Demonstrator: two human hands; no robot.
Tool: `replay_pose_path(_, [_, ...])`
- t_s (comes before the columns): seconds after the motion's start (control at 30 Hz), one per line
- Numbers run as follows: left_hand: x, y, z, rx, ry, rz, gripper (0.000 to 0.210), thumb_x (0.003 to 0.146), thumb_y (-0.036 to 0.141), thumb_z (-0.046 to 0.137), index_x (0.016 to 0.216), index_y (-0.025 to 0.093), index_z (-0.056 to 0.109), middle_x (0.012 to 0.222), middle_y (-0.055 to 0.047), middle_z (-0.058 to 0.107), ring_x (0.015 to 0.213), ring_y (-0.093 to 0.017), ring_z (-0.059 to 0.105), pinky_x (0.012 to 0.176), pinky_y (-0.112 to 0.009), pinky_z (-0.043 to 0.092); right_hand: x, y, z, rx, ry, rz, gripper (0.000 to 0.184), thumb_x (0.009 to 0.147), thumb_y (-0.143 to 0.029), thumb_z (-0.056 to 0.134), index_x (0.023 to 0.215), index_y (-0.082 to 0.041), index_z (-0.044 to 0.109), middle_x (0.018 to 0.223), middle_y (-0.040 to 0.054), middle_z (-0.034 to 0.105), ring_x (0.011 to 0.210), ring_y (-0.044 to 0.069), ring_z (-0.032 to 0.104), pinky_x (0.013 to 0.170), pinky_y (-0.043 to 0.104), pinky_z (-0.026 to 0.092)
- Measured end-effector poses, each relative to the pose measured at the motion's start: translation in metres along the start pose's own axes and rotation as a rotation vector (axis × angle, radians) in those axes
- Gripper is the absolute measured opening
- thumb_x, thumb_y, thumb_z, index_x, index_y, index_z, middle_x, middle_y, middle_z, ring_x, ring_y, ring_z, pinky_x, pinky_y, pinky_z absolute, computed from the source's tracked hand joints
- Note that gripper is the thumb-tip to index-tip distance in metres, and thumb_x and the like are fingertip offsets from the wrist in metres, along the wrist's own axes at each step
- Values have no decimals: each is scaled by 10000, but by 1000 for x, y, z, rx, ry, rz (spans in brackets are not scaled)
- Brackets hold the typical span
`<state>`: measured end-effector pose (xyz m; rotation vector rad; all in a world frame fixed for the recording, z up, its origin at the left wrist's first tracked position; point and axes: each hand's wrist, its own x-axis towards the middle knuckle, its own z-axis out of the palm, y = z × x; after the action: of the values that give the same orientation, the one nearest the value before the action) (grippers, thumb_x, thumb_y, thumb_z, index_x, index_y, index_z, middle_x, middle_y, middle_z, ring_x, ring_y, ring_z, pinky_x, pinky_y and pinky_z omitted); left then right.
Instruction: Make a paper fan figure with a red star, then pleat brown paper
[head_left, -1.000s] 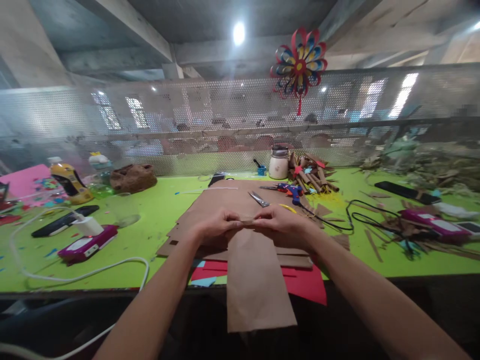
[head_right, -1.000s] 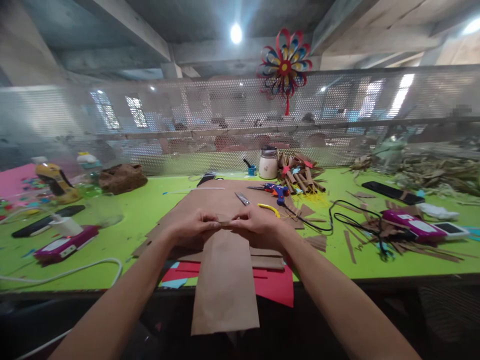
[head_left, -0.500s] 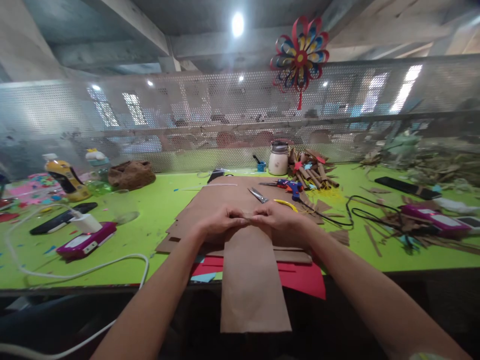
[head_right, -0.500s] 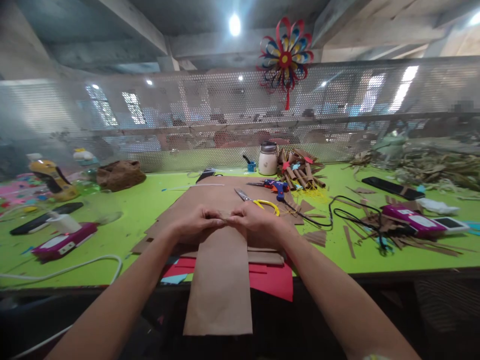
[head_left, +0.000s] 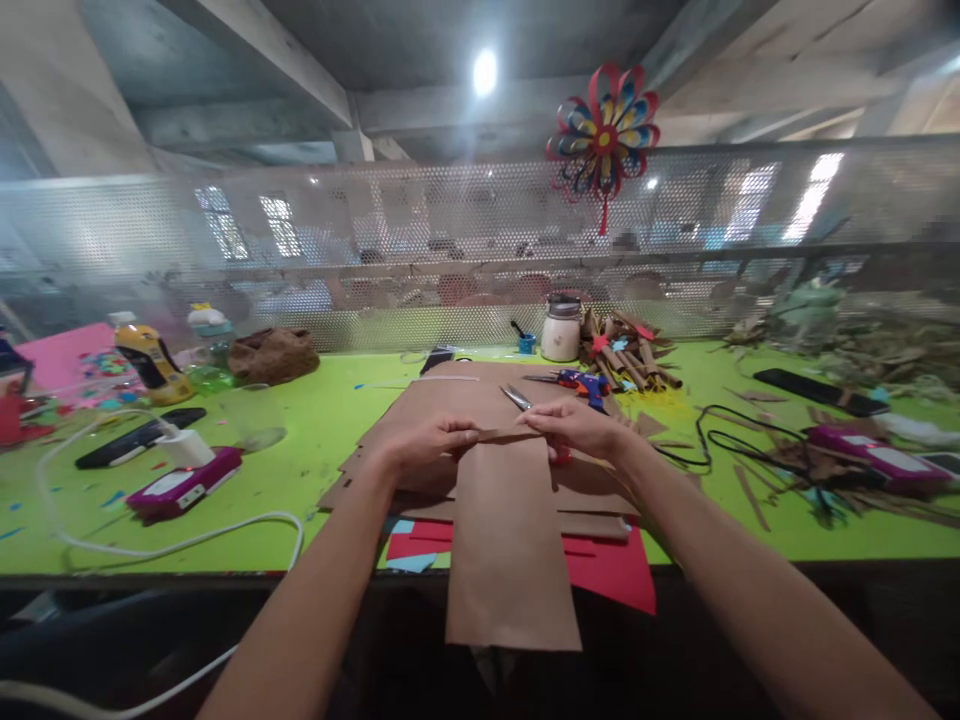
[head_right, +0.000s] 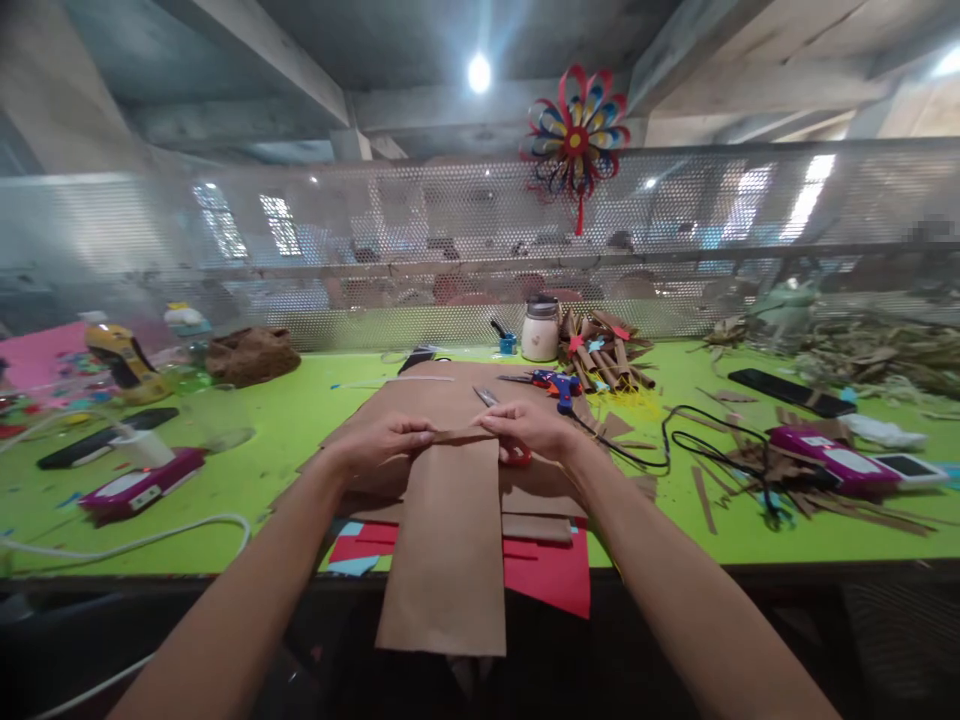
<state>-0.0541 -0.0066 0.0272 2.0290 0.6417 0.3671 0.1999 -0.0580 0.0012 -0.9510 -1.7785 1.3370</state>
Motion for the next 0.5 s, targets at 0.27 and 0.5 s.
replay_pose_path(0.27, [4, -8, 13, -548, 14, -44, 231, 756, 326, 653, 897, 143, 654, 794, -35, 593, 686, -109, 501, 614, -226, 350, 8, -5, 22, 251, 99, -175, 532, 699, -279, 712, 1195, -209, 533, 889, 22, 657, 745, 131, 615, 686, 257, 500])
replay_pose_path(0.5, [6, -11, 36, -597, -136, -47, 366, 746, 367, 658, 1032, 140, 635, 912, -94, 639, 771, -160, 584, 673, -279, 437, 10, -4, 32, 43, 5, -158, 350, 687, -378, 710, 923, -124, 669, 765, 54, 665, 751, 180, 600, 748, 322, 479])
